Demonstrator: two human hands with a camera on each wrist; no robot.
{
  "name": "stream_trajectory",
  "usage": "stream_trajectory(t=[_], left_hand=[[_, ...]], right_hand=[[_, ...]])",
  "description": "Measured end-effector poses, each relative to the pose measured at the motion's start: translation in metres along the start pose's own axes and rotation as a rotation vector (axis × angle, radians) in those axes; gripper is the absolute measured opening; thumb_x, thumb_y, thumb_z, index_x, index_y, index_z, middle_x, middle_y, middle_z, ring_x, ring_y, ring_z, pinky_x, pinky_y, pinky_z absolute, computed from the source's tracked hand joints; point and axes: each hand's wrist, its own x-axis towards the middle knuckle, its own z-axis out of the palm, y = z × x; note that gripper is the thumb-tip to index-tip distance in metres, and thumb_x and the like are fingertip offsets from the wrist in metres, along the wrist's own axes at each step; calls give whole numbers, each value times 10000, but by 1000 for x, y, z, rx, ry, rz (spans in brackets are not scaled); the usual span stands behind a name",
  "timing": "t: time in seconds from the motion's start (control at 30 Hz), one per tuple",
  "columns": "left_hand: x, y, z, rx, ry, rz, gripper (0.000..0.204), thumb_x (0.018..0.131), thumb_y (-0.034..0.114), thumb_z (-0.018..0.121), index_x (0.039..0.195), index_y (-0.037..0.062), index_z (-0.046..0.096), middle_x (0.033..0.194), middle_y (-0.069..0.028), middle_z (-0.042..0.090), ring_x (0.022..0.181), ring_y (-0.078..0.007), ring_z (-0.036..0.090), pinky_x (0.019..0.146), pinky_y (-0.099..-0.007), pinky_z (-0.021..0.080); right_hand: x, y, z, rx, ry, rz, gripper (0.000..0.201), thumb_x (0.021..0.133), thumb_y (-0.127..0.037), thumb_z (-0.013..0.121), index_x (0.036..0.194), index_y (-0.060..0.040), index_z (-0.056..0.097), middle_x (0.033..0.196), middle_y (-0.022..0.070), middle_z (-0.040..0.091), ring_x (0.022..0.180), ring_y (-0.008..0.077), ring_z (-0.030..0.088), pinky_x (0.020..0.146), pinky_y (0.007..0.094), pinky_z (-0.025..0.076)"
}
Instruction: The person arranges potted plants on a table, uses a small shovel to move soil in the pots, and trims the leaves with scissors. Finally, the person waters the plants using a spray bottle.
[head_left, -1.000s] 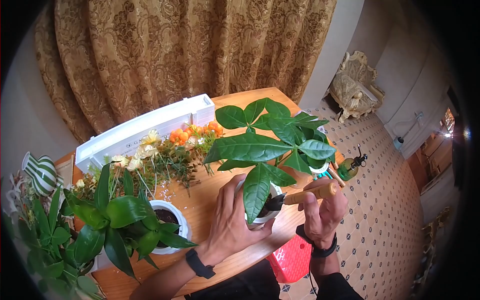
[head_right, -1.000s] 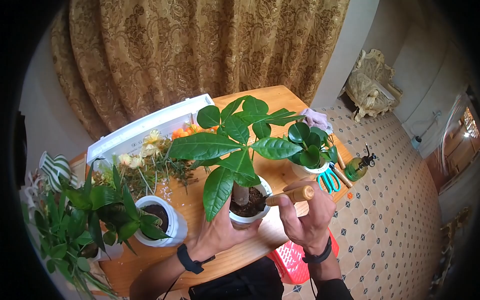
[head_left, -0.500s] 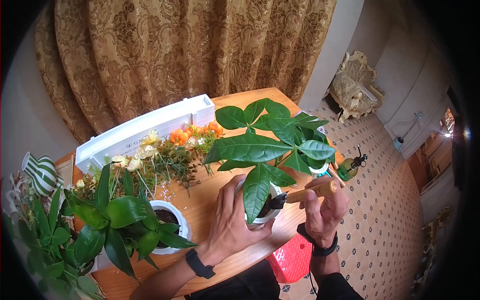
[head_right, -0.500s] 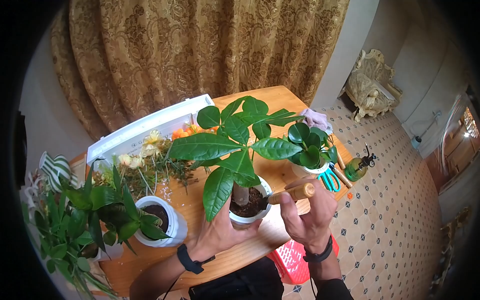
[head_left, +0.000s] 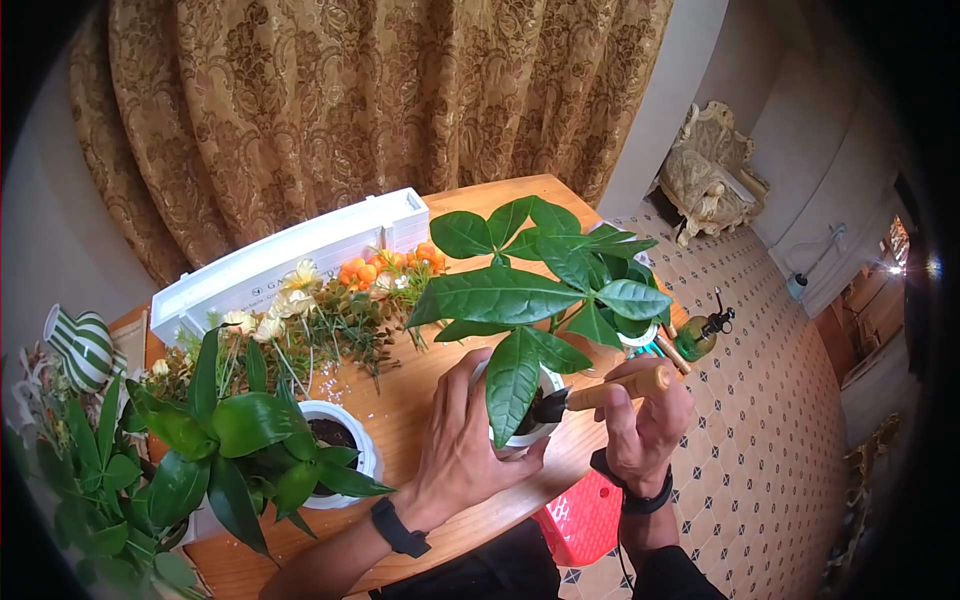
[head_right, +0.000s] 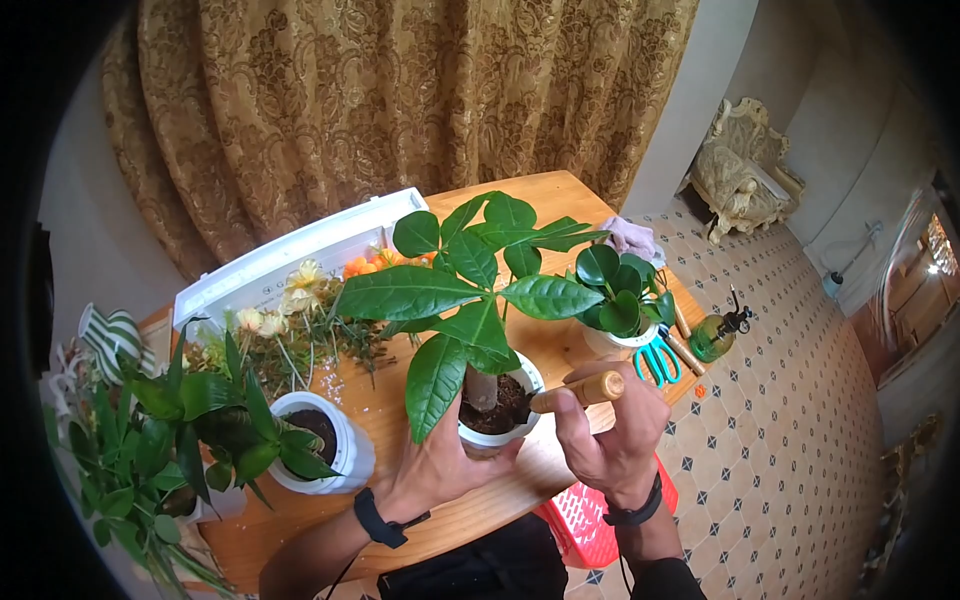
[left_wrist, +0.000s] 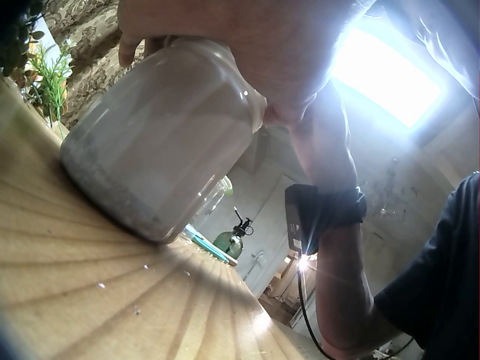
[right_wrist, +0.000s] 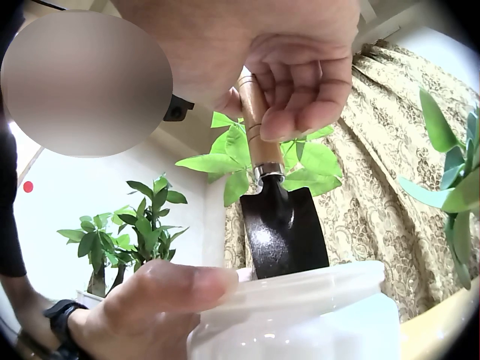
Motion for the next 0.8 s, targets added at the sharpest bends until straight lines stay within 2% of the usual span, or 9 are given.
stream_trajectory(t=[0.6,0.8], left_hand=[[-1,2,0,5,32,2,915,661,293,873,1392,-12,413,1352,-221,393,1247,-425,435,1025,-511,423],[-1,1,1,-8,24,-7,912,658,290,874,1387,-10,415,1350,-220,397,1246,-423,438,1023,-510,425]], right_hand=[[0,2,3,39,-36,36,118,848,-62,704,904,15,635,808,121,677,650,250,661,575,332,484],[0,0,2,69,5,27,112,859,-56,702,916,18,641,810,123,678,658,248,661,588,327,497]])
